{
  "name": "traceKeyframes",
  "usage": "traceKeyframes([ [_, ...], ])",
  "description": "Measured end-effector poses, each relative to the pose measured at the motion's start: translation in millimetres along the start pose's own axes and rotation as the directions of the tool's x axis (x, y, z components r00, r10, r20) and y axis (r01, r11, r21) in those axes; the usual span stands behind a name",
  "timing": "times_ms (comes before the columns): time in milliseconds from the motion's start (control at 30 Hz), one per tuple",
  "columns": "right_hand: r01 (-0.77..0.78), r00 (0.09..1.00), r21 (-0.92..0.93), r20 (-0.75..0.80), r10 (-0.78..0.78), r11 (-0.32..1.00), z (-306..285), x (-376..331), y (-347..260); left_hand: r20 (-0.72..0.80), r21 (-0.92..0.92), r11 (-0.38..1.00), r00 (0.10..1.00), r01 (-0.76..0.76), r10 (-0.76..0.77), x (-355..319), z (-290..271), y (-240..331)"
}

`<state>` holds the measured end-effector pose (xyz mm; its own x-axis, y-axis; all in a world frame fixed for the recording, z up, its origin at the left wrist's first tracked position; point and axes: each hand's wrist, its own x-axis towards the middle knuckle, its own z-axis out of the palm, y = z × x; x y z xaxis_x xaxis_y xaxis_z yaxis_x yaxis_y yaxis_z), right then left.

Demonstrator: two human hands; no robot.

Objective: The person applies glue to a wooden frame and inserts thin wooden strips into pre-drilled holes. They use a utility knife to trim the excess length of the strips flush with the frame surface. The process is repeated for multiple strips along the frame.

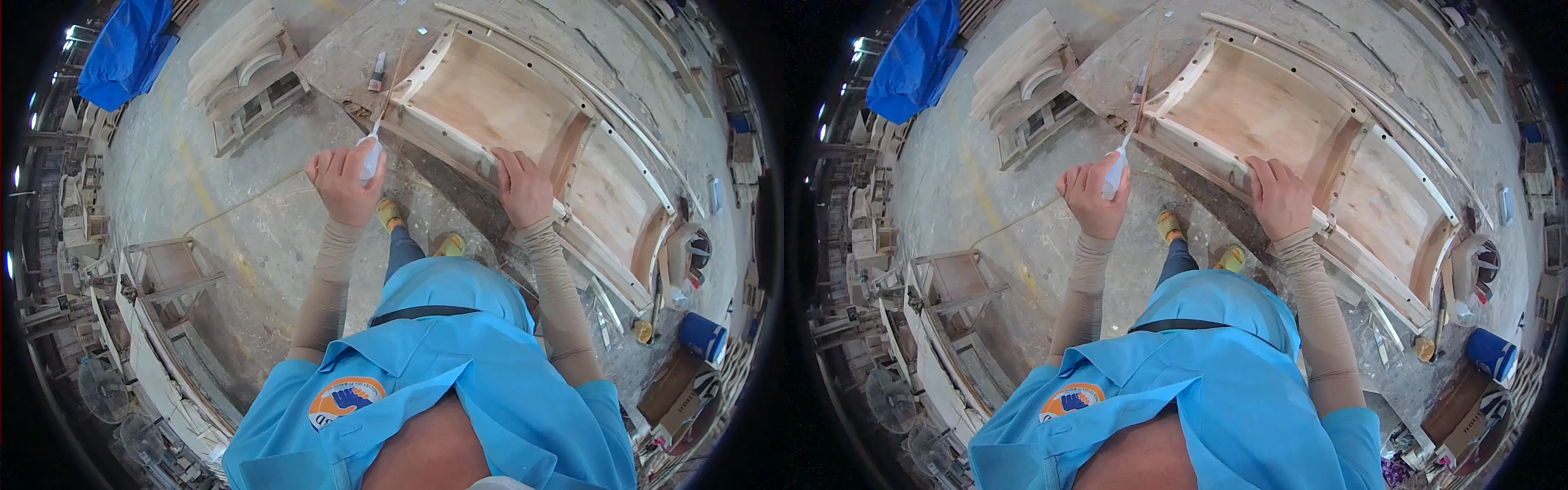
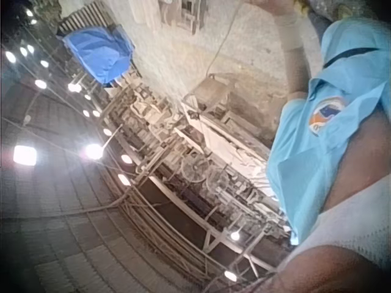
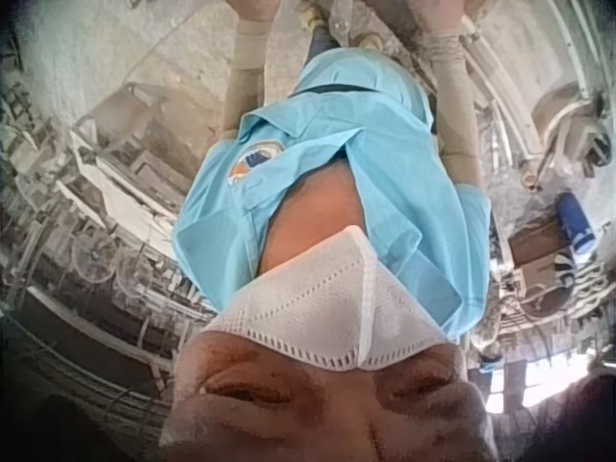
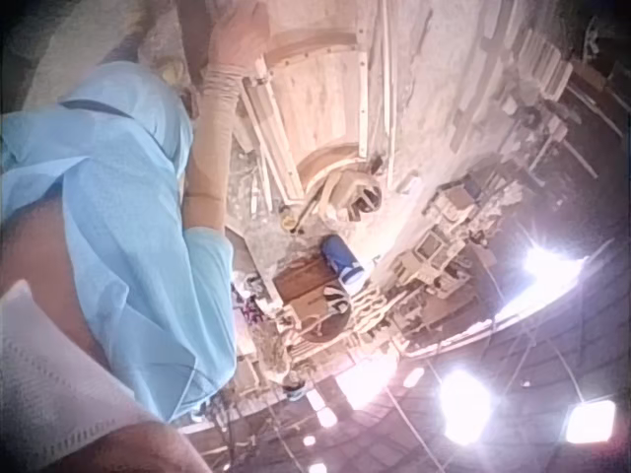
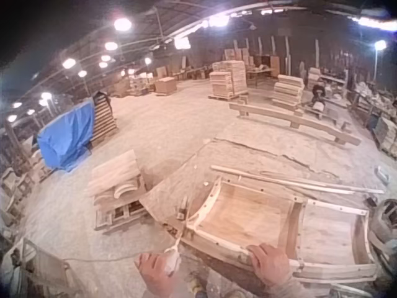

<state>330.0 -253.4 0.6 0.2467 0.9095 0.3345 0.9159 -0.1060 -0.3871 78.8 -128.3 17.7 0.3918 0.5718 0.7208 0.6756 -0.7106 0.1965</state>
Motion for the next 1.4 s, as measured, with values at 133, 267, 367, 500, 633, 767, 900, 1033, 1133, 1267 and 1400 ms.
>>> traceKeyframes([
  [133, 0.004, 1.000, 0.003, 0.009, -0.004, 1.000, -1.6, 0.8, -0.7, -0.026, -0.017, 1.000, 1.000, -0.005, 0.005, 11.7, 5.6, 2.8],
  [267, 0.001, 1.000, -0.007, 0.001, -0.001, 1.000, -0.2, 0.2, -0.8, -0.027, -0.021, 1.000, 0.999, -0.018, 0.018, 13.5, 15.3, 0.2],
  [367, -0.007, 1.000, -0.008, -0.001, 0.007, 1.000, -1.7, 0.0, -2.4, -0.027, -0.013, 1.000, 0.999, -0.023, 0.022, 11.7, 18.1, -0.6],
  [500, -0.006, 1.000, -0.003, -0.003, 0.006, 1.000, -2.4, 0.1, -2.3, -0.002, -0.011, 1.000, 1.000, -0.011, 0.011, 8.4, 14.8, 0.6],
  [633, -0.006, 1.000, 0.005, -0.005, 0.006, 1.000, -0.8, -0.5, -2.3, 0.006, 0.007, 1.000, 1.000, 0.000, 0.000, 0.4, 13.4, -0.6],
  [767, -0.020, 1.000, 0.012, 0.001, 0.020, 1.000, -2.6, -1.4, -1.4, 0.029, 0.016, 1.000, 1.000, -0.001, 0.000, -2.3, 10.3, -1.0],
  [900, 0.007, 0.999, 0.023, -0.034, -0.006, 1.000, 1.5, -3.0, 3.6, 0.052, 0.024, 1.000, 0.999, -0.007, 0.006, -5.3, 7.6, -3.2],
  [1033, 0.036, 0.997, 0.030, -0.065, -0.034, 0.999, 4.5, -2.4, 5.5, 0.056, -0.012, 0.999, 0.997, 0.048, -0.048, -10.5, 5.3, -5.9],
  [1133, 0.030, 0.997, 0.016, -0.069, -0.029, 0.999, 3.6, -3.7, 5.0, 0.025, -0.080, 0.994, 0.997, 0.077, -0.075, -9.4, 1.7, -11.0],
  [1267, 0.004, 0.998, -0.005, -0.068, -0.004, 1.000, 5.6, -4.3, 4.7, -0.022, -0.253, 0.938, 0.968, 0.237, -0.251, -10.4, -0.4, -24.9],
  [1400, -0.013, 0.997, -0.011, -0.080, 0.012, 1.000, 2.7, -3.8, 1.6, 0.162, -0.617, 0.580, 0.807, 0.532, -0.568, -2.1, -1.2, -36.6],
])
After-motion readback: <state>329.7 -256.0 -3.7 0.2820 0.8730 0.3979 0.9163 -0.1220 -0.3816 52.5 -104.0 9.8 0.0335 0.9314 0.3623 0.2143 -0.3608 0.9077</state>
